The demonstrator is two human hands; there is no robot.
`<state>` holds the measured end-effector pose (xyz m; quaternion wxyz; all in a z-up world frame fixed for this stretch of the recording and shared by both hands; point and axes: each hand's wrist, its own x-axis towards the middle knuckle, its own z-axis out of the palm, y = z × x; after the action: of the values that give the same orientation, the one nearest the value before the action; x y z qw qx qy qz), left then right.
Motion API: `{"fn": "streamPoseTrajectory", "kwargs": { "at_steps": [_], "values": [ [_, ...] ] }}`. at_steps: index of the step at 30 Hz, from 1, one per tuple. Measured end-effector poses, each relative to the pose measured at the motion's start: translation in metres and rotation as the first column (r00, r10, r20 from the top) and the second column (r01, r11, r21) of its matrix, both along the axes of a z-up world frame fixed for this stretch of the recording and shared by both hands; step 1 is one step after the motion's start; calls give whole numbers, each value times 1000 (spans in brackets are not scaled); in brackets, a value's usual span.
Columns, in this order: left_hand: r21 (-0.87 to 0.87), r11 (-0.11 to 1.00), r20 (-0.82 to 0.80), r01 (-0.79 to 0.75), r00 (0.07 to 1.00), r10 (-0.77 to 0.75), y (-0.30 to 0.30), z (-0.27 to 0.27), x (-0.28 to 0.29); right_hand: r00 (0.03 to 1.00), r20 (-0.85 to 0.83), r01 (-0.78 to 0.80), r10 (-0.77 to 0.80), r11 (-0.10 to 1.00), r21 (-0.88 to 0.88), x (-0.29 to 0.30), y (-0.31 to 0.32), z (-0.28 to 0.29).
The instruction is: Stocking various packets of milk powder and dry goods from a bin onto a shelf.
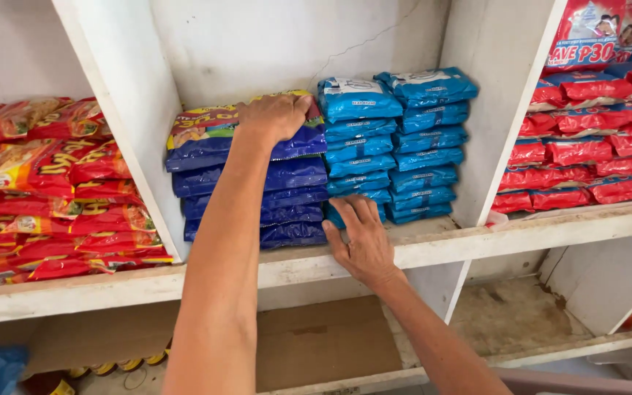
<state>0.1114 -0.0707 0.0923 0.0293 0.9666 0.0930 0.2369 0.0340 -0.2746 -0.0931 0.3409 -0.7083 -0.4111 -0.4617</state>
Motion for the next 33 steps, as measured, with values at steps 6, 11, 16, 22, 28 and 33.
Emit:
{"fn": "streamPoseTrajectory", "kwargs": {
  "at_steps": [6, 11, 16, 22, 28, 33],
  "values": [
    [-150, 988, -193, -42, 981, 12, -31, 32, -15, 999, 34, 10, -10, 1000, -20, 2, -2, 1],
    [-166, 983, -277, -83, 960, 35, -26, 33, -6, 999, 38, 34, -32, 998, -52, 3, -1, 0],
    [-231, 972, -93, 50, 993, -73, 24, 28, -18, 998, 57, 6, -2, 997, -76, 5, -3, 0],
    [-189, 972, -179, -138, 978, 104, 95, 17, -35, 997, 68, 45, -38, 994, -103, 1, 1, 1],
    [-146, 967, -262, -208, 951, 166, 84, 17, -31, 999, 40, 26, -21, 991, -135, 4, -1, 1],
    [-88, 974, -202, -208, 961, 187, 70, 11, -45, 998, 40, 42, -37, 992, -119, 6, -1, 1]
  ]
}}
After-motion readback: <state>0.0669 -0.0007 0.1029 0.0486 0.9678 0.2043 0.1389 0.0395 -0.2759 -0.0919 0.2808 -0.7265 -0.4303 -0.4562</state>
